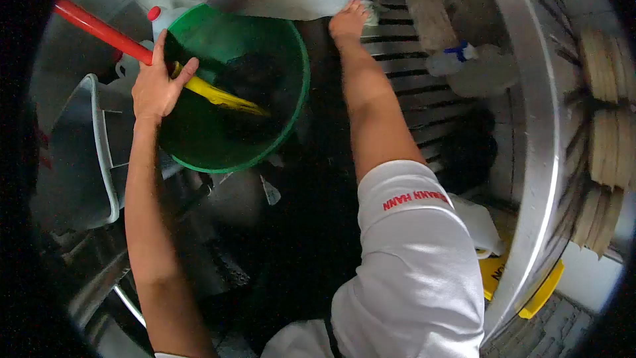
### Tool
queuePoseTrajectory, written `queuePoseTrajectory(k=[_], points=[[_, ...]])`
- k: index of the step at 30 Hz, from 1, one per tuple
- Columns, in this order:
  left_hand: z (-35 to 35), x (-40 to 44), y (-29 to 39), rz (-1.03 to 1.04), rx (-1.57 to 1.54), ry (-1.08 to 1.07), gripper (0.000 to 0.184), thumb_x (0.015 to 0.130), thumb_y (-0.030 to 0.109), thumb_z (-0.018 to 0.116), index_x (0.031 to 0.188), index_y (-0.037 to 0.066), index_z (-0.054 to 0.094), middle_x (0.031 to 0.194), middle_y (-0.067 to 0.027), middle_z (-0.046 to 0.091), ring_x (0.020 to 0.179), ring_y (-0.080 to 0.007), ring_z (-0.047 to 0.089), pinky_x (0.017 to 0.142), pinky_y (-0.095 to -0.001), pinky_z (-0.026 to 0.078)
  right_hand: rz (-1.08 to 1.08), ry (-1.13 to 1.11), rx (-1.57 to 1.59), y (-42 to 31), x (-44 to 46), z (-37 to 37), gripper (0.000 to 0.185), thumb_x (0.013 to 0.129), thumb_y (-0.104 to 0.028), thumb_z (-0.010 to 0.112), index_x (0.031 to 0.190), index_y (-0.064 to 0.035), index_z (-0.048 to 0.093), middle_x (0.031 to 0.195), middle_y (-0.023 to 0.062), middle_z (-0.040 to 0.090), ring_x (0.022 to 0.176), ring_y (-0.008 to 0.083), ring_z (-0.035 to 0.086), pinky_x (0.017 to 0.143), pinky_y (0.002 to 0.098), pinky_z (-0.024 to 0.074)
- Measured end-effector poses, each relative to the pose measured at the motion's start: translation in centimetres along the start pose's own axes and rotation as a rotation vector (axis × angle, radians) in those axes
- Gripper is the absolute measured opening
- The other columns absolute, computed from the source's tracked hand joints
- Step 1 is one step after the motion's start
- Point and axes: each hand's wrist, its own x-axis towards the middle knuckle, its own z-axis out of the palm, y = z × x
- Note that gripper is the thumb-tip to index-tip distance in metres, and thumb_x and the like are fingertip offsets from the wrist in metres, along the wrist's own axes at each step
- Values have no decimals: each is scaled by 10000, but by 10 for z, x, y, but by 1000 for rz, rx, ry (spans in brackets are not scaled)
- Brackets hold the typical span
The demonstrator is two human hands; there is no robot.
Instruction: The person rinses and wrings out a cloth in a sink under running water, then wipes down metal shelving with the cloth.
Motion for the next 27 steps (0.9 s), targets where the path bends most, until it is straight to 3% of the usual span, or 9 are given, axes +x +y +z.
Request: queuePoseTrajectory(k=[3, 5, 8, 11, 13, 17, 21, 24, 27], points=[[-3, 3, -2, 15, -2, -2, 981, 734, 738, 607, 1511, 238, 275, 1377, -250, 463, 1148, -405, 581, 932, -480, 485, -14, -46, 7, 2, -22, -11, 576, 964, -215, 356, 1475, 39, 274, 1536, 198, 294, 1405, 345, 306, 1106, 508, 272], [-3, 0, -3, 16, -11, -20, 978, 736, 738, 606, 1509, 236, 281, 1373, -252, 465, 1153, -405, 577, 933, -480, 482, -54, -3, -153, 4, -45, -13, 575, 967, -214, 369, 1477, 33, 270, 1522, 191, 321, 1385, 341, 328, 1103, 502, 274], [0, -5, -5, 37, -34, -22, 960, 750, 744, 588, 1506, 233, 289, 1358, -254, 477, 1161, -410, 572, 951, -488, 466, -70, 84, -70, 18, -97, -22, 571, 957, -198, 398, 1465, 42, 293, 1513, 189, 335, 1351, 333, 365, 1088, 494, 287], [0, -4, -7, 35, 1, -27, 965, 762, 774, 536, 1517, 236, 268, 1388, -265, 459, 1210, -423, 534, 995, -497, 431, -86, 111, -103, 38, -171, -38, 575, 942, -198, 430, 1448, 52, 322, 1503, 193, 349, 1319, 329, 392, 1073, 479, 302], [9, 1, -11, 59, 41, -15, 972, 764, 786, 515, 1524, 240, 253, 1399, -275, 455, 1240, -429, 510, 1019, -494, 410, -91, 108, -188, 53, -239, -51, 542, 922, -123, 423, 1423, 69, 349, 1456, 234, 400, 1327, 368, 405, 1101, 474, 299], [11, 13, -14, 95, 13, -14, 980, 777, 805, 472, 1533, 229, 233, 1398, -278, 474, 1286, -441, 464, 1053, -500, 364, -24, 50, 25, 91, -365, -81, 547, 897, -98, 439, 1411, 68, 358, 1456, 244, 393, 1352, 375, 380, 1116, 478, 297], [15, 7, -16, 119, 31, -21, 1027, 766, 835, 434, 1544, 205, 203, 1470, -243, 409, 1349, -437, 389, 1093, -496, 316, 85, -23, 123, 112, -495, -108, 565, 883, -64, 450, 1426, 47, 341, 1463, 234, 385, 1356, 370, 381, 1112, 499, 308], [19, 12, -20, 122, 61, -35, 1052, 762, 844, 429, 1544, 178, 203, 1487, -268, 366, 1382, -429, 342, 1105, -498, 302, 55, 47, 86, 122, -553, -126, 522, 862, -60, 488, 1373, 26, 435, 1386, 199, 486, 1274, 334, 482, 1064, 444, 382], [18, 14, -19, 156, 17, -5, 1058, 767, 836, 439, 1544, 161, 197, 1484, -289, 354, 1390, -430, 328, 1108, -496, 301, 37, 136, 554, 138, -570, -117, 424, 809, -31, 547, 1230, 9, 572, 1175, 170, 622, 1084, 323, 604, 956, 404, 468]])
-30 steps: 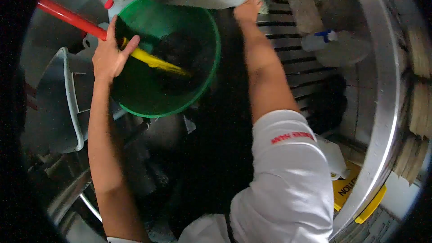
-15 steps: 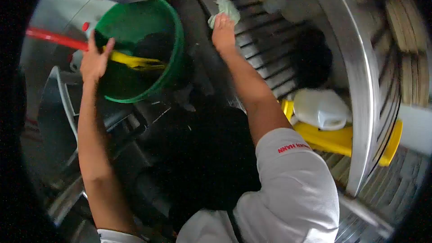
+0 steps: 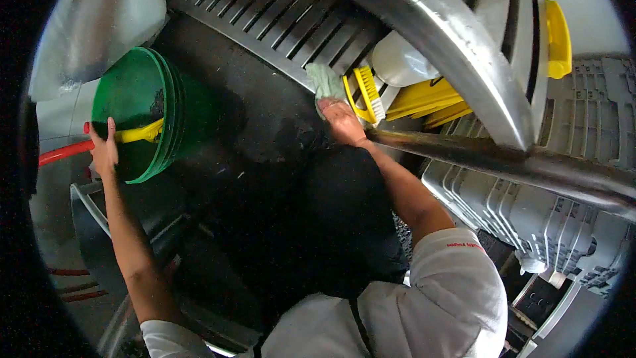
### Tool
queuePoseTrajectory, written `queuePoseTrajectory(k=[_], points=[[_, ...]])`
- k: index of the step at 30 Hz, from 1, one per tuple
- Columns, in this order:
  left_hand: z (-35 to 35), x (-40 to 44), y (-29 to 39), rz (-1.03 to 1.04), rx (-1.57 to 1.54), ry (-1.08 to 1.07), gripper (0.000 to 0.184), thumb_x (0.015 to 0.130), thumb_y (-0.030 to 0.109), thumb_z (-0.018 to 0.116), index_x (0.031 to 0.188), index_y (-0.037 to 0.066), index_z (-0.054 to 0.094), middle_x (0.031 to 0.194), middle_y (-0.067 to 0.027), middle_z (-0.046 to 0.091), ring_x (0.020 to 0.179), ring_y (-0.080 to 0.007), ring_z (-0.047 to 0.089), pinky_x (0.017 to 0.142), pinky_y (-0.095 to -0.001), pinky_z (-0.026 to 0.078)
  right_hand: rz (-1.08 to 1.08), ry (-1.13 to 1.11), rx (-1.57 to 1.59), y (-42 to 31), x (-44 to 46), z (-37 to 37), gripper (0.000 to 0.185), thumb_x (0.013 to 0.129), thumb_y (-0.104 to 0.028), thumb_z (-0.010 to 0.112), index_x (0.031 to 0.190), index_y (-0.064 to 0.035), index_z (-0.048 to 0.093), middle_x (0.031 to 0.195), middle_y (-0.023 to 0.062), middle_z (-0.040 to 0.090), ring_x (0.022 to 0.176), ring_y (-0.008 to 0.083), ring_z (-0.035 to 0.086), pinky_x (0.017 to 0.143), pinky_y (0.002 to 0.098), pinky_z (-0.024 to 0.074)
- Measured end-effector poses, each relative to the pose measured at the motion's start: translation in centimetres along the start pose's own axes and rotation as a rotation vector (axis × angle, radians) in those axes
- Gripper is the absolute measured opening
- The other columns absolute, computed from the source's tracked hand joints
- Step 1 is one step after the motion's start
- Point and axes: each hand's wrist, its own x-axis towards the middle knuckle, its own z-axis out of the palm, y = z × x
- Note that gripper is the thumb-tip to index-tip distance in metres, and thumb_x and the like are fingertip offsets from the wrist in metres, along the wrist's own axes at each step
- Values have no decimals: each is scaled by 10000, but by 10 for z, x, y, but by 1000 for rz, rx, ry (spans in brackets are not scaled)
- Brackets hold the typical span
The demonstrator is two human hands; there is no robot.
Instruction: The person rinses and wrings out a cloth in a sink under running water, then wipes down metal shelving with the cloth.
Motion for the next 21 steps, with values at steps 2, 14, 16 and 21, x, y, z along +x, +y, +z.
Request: queuePoseTrajectory(k=[2, 14, 16, 21], points=[[-1, -4, -1, -2, -1, -7, 1053, 773, 828, 447, 1544, 157, 193, 1476, -300, 357, 1386, -433, 334, 1106, -493, 305, 21, -6, 43, -9, 1, -16, 351, 752, 0, 574, 1097, -19, 637, 998, 153, 661, 933, 322, 639, 868, 384, 499], [-7, -7, 5, -47, 46, -6, 981, 777, 804, 474, 1542, 250, 206, 1410, -294, 443, 1315, -445, 428, 1071, -499, 357, 597, -150, -264, -23, 23, -20, 184, 832, -46, 577, 986, -14, 673, 1027, 259, 563, 1013, 426, 561, 855, 483, 464], [-3, -10, 2, -55, 46, -21, 979, 776, 804, 475, 1541, 252, 214, 1410, -298, 438, 1320, -447, 422, 1073, -498, 354, 509, -12, -193, -22, 36, -18, 230, 841, 9, 553, 1020, -19, 695, 940, 266, 588, 884, 417, 615, 784, 478, 494], [-4, -6, 2, -44, 17, -33, 1006, 761, 818, 483, 1532, 222, 234, 1397, -268, 481, 1329, -442, 411, 1083, -499, 340, 615, 121, 59, -19, 130, -14, 318, 781, 5, 551, 1067, -21, 687, 1022, 268, 655, 891, 405, 662, 802, 475, 515]])
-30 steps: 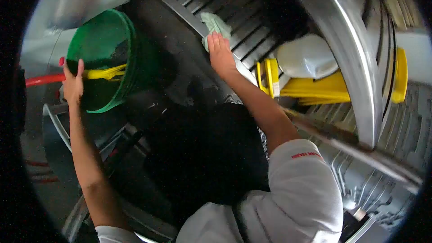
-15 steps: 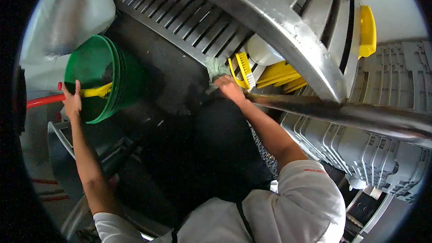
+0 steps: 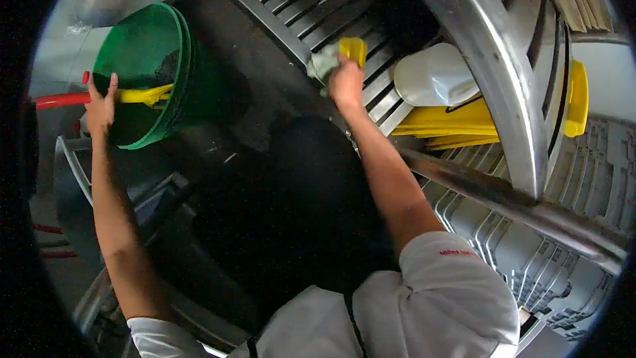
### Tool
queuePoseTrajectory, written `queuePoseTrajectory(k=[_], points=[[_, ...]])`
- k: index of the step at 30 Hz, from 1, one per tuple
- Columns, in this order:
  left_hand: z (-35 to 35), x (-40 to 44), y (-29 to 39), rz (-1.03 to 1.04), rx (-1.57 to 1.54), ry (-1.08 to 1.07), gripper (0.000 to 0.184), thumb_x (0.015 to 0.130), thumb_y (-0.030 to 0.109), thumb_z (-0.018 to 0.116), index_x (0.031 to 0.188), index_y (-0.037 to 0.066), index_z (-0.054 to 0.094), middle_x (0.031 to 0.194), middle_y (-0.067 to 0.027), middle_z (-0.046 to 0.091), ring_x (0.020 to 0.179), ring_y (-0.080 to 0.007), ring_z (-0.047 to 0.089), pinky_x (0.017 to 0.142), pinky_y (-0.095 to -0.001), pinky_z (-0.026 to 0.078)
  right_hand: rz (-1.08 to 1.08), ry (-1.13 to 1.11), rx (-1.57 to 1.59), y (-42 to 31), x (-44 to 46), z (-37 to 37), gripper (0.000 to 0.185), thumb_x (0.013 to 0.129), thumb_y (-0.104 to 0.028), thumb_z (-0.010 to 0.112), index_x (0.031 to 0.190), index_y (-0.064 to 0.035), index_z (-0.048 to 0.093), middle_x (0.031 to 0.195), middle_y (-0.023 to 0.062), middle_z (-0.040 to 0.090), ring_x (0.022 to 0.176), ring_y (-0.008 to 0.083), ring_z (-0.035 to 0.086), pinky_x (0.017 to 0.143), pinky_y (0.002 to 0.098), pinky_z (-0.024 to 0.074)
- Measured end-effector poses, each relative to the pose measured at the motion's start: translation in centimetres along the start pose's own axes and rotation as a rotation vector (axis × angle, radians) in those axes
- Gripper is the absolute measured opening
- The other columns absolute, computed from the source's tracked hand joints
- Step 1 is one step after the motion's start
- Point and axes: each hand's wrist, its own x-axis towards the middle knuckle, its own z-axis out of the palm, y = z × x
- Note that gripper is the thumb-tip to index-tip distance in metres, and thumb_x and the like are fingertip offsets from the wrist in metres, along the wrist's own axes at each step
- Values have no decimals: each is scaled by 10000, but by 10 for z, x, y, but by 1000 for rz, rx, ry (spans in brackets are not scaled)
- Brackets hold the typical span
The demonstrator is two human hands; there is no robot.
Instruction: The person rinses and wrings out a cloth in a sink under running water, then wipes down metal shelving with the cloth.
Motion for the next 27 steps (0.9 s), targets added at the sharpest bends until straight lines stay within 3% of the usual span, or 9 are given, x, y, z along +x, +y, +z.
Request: queuePoseTrajectory(k=[1, 3, 5, 10, 13, 15, 17, 19, 27], points=[[3, 1, -2, 8, -8, 7, 1007, 760, 816, 486, 1532, 221, 234, 1395, -266, 483, 1329, -437, 413, 1082, -497, 342, 56, 19, 42, -8, 21, 5, 300, 780, -8, 563, 1056, -8, 680, 1030, 266, 651, 949, 406, 652, 832, 484, 508], [6, 5, -7, 29, -21, 28, 1008, 760, 813, 492, 1532, 219, 234, 1391, -261, 489, 1329, -428, 418, 1080, -492, 346, -323, 417, -170, 18, 71, 30, 286, 787, -27, 570, 1045, -20, 692, 980, 227, 685, 915, 411, 667, 838, 459, 518], [7, 5, -9, 32, -26, 42, 999, 765, 801, 502, 1531, 218, 237, 1380, -262, 499, 1321, -421, 430, 1074, -489, 352, 19, 318, -160, -6, 116, 0, 352, 779, -73, 594, 1118, -17, 666, 973, 232, 689, 953, 387, 660, 854, 438, 513], [-6, -4, 6, -7, -3, -2, 991, 774, 781, 518, 1530, 202, 241, 1393, -259, 483, 1305, -413, 451, 1065, -481, 363, -251, 508, -201, 83, 235, -2, 381, 823, -36, 525, 1197, -6, 594, 1019, 207, 623, 934, 360, 592, 866, 460, 471], [0, 0, 0, 18, -11, 15, 988, 776, 778, 517, 1531, 204, 240, 1396, -261, 475, 1306, -411, 450, 1061, -483, 365, -567, 899, -63, 26, 185, -18, 442, 905, -79, 473, 1343, -13, 471, 953, 136, 635, 809, 310, 619, 806, 452, 502], [0, -1, 2, 8, -5, 12, 981, 781, 776, 513, 1533, 211, 235, 1392, -267, 475, 1307, -410, 449, 1057, -485, 366, -523, 641, -505, 30, 133, 23, 432, 930, -123, 463, 1341, 11, 444, 1205, 217, 577, 1096, 340, 564, 980, 463, 432], [-3, -2, 3, -2, -14, 13, 978, 784, 777, 509, 1534, 215, 231, 1393, -273, 470, 1307, -411, 449, 1055, -486, 367, -279, -360, -236, 9, 70, 42, 503, 940, -152, 512, 1401, 12, 393, 1432, 250, 431, 1316, 402, 423, 1127, 488, 304], [-2, 0, 2, -11, -30, 10, 979, 784, 781, 505, 1535, 217, 228, 1398, -278, 462, 1304, -412, 453, 1053, -485, 368, -664, -118, -233, 8, 30, 68, 450, 934, -155, 526, 1349, 9, 467, 1408, 232, 470, 1327, 373, 425, 1115, 523, 305], [10, 7, -10, 100, -65, 99, 967, 795, 758, 536, 1520, 175, 271, 1370, -272, 491, 1233, -405, 522, 1030, -460, 390, -628, 100, -632, 52, 169, 93, 482, 840, -184, 615, 1279, -4, 529, 1353, 192, 501, 1244, 374, 466, 1058, 529, 346]])
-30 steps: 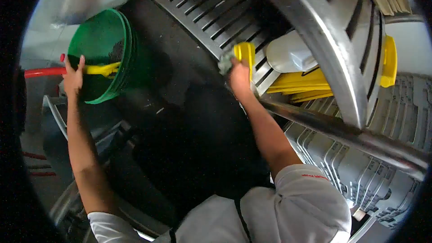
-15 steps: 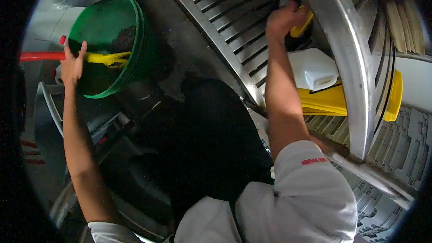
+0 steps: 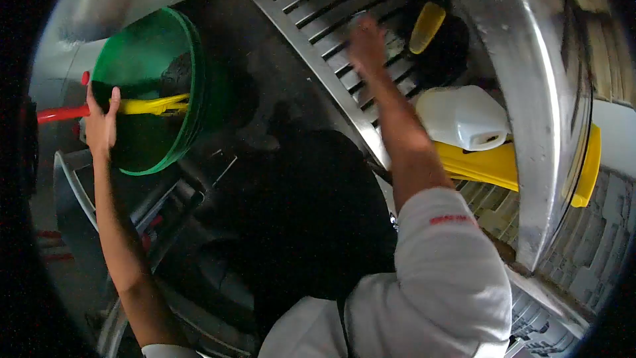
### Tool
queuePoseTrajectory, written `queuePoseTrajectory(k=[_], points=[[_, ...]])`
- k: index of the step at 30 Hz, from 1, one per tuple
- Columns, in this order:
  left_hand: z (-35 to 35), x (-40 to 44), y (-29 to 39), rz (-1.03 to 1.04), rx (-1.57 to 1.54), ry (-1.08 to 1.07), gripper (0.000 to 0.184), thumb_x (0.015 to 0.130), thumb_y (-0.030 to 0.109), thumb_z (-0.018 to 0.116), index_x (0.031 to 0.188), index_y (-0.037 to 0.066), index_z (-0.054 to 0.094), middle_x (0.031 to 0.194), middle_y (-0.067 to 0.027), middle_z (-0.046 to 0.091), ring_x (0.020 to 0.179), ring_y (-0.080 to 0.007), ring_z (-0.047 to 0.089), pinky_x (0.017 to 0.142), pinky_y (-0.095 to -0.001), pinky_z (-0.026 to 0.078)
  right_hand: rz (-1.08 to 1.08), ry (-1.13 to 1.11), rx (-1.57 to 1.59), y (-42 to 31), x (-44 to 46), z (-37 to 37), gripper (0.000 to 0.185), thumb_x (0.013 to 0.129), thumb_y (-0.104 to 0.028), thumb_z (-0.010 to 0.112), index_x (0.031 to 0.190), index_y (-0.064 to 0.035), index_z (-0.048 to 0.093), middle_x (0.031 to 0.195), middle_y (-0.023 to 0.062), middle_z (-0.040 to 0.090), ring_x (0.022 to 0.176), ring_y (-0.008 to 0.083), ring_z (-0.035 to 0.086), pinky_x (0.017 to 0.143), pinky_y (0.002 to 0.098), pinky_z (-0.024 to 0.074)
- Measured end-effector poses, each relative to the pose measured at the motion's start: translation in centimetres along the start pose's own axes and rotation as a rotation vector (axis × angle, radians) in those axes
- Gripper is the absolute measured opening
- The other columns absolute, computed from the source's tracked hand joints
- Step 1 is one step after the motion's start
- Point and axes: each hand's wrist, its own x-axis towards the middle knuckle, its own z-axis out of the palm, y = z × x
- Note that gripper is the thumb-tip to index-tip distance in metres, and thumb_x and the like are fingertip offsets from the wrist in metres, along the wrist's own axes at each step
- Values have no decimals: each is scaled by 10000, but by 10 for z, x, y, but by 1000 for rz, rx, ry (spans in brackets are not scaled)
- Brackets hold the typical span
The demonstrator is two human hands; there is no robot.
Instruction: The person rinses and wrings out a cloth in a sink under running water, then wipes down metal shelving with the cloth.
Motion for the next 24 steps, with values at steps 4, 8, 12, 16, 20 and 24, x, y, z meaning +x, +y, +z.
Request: queuePoseTrajectory(k=[4, 8, 12, 16, 20, 24], points=[[-3, -5, 8, -40, 27, -19, 972, 793, 760, 537, 1519, 168, 279, 1330, -270, 525, 1229, -394, 528, 1027, -461, 393, 233, -244, 16, 81, 87, 44, 466, 842, -214, 576, 1258, -8, 544, 1298, 206, 500, 1206, 388, 450, 1022, 523, 354], [-9, -3, 10, -70, 33, -69, 973, 793, 760, 536, 1521, 170, 274, 1337, -270, 513, 1230, -380, 531, 1021, -454, 403, 237, -65, 68, 21, 54, 31, 444, 853, -182, 564, 1259, -6, 532, 1272, 212, 501, 1189, 406, 451, 1008, 528, 362], [-2, -2, 5, -22, -17, -32, 958, 804, 736, 553, 1520, 165, 272, 1371, -273, 477, 1235, -382, 527, 1026, -446, 403, -2, -3, 356, -79, -71, -24, 475, 936, -197, 545, 1361, -2, 461, 1449, 248, 417, 1359, 385, 388, 1139, 529, 243], [-11, -5, 14, -55, 33, -58, 932, 820, 700, 573, 1515, 155, 277, 1387, -281, 457, 1237, -391, 525, 1026, -446, 407, -56, -157, 482, -70, -97, -74, 462, 944, -193, 548, 1359, -6, 467, 1435, 231, 440, 1326, 401, 426, 1119, 519, 285], [-7, -3, 8, -78, 68, -63, 990, 773, 778, 540, 1527, 206, 247, 1403, -309, 421, 1247, -437, 503, 1023, -474, 406, 170, -272, 79, -14, -48, -47, 405, 923, -188, 498, 1281, 3, 507, 1362, 212, 489, 1293, 358, 432, 1055, 489, 350], [-8, -2, 9, -80, 109, -46, 1007, 758, 802, 519, 1536, 241, 212, 1402, -325, 412, 1259, -446, 491, 1021, -484, 410, 295, -260, 198, -38, -59, -64, 455, 913, -232, 501, 1293, 20, 497, 1446, 233, 409, 1316, 371, 409, 1103, 490, 299]])
